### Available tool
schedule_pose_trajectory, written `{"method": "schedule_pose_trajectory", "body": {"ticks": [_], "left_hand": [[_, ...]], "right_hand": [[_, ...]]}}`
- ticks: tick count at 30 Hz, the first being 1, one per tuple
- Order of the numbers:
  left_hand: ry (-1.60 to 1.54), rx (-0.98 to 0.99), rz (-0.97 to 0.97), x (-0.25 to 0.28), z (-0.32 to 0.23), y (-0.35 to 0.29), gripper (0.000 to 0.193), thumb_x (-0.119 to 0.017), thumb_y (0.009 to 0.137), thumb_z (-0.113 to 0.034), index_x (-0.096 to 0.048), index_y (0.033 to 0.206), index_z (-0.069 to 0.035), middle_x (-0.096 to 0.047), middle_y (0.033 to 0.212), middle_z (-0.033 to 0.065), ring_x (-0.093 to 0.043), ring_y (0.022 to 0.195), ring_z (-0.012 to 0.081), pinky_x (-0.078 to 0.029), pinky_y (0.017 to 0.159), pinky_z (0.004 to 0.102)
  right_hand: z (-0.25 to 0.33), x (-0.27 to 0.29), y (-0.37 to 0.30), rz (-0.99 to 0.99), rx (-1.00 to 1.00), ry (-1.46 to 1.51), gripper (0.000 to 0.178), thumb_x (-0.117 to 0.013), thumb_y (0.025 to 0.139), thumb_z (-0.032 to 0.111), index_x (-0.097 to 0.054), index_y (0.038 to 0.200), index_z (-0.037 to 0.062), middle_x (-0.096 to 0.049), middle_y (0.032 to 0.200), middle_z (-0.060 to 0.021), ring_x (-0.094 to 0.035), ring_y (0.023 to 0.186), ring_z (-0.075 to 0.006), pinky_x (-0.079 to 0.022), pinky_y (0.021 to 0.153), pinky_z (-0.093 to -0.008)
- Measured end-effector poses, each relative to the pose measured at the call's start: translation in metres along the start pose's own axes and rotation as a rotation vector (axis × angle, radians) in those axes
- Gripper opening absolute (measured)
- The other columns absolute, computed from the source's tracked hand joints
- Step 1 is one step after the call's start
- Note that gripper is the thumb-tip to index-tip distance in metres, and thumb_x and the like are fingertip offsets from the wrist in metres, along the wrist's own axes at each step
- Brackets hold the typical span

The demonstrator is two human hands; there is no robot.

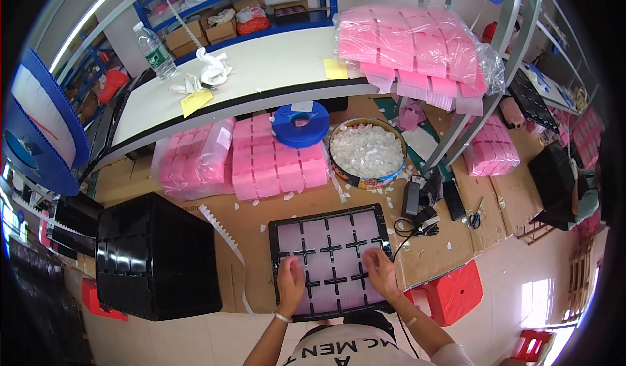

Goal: The person packs plastic components into a black tray, securing them with foam packaging and tape, cut with scissors.

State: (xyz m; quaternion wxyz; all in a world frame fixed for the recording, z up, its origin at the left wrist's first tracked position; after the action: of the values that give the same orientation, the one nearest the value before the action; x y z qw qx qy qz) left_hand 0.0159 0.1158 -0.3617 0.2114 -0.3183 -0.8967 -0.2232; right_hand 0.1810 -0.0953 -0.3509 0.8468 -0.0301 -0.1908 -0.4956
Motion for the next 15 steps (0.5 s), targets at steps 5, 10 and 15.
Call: {"method": "schedule_pose_trajectory", "body": {"ticks": [5, 10, 15], "left_hand": [[0.058, -0.044, -0.045, -0.048, 0.055, 0.068, 0.018, -0.057, 0.094, -0.007, -0.057, 0.112, -0.002, -0.059, 0.097, 0.0168, -0.06, 0.082, 0.028, -0.05, 0.073, 0.0365], [-0.03, 0.203, 0.005, -0.035, 0.079, 0.077, 0.022, -0.059, 0.092, -0.005, -0.056, 0.114, -0.001, -0.057, 0.1, 0.0185, -0.058, 0.087, 0.0329, -0.05, 0.077, 0.042], [0.206, 0.107, -0.237, -0.008, 0.066, 0.081, 0.048, -0.068, 0.091, -0.024, -0.051, 0.126, 0.003, -0.054, 0.121, 0.0227, -0.056, 0.104, 0.0401, -0.045, 0.093, 0.05]], "right_hand": [[-0.08, -0.047, 0.088, -0.038, -0.122, 0.466, 0.022, -0.052, 0.099, 0.005, -0.055, 0.119, -0.0034, -0.067, 0.108, -0.0143, -0.068, 0.096, -0.0206, -0.055, 0.084, -0.0302], [-0.108, -0.016, 0.103, -0.065, -0.283, 0.659, 0.028, -0.047, 0.1, 0.003, -0.052, 0.126, -0.0052, -0.064, 0.118, -0.0159, -0.066, 0.107, -0.0224, -0.054, 0.093, -0.0313], [-0.062, 0.015, 0.104, -0.187, -0.153, 0.113, 0.042, -0.059, 0.097, 0.016, -0.048, 0.131, -0.0054, -0.059, 0.124, -0.022, -0.059, 0.118, -0.0307, -0.048, 0.1, -0.0377]]}}
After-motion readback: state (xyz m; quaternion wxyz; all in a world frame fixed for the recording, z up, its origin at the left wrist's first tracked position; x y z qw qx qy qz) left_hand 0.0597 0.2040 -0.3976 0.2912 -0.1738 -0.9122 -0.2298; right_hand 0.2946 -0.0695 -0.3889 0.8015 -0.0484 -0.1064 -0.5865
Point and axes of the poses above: each hand's wrist, its own y-axis towards the middle knuckle, its own x-axis out of the back of the hand, z = x × y, the point moved 1 cm from there along y, towards the middle knuckle
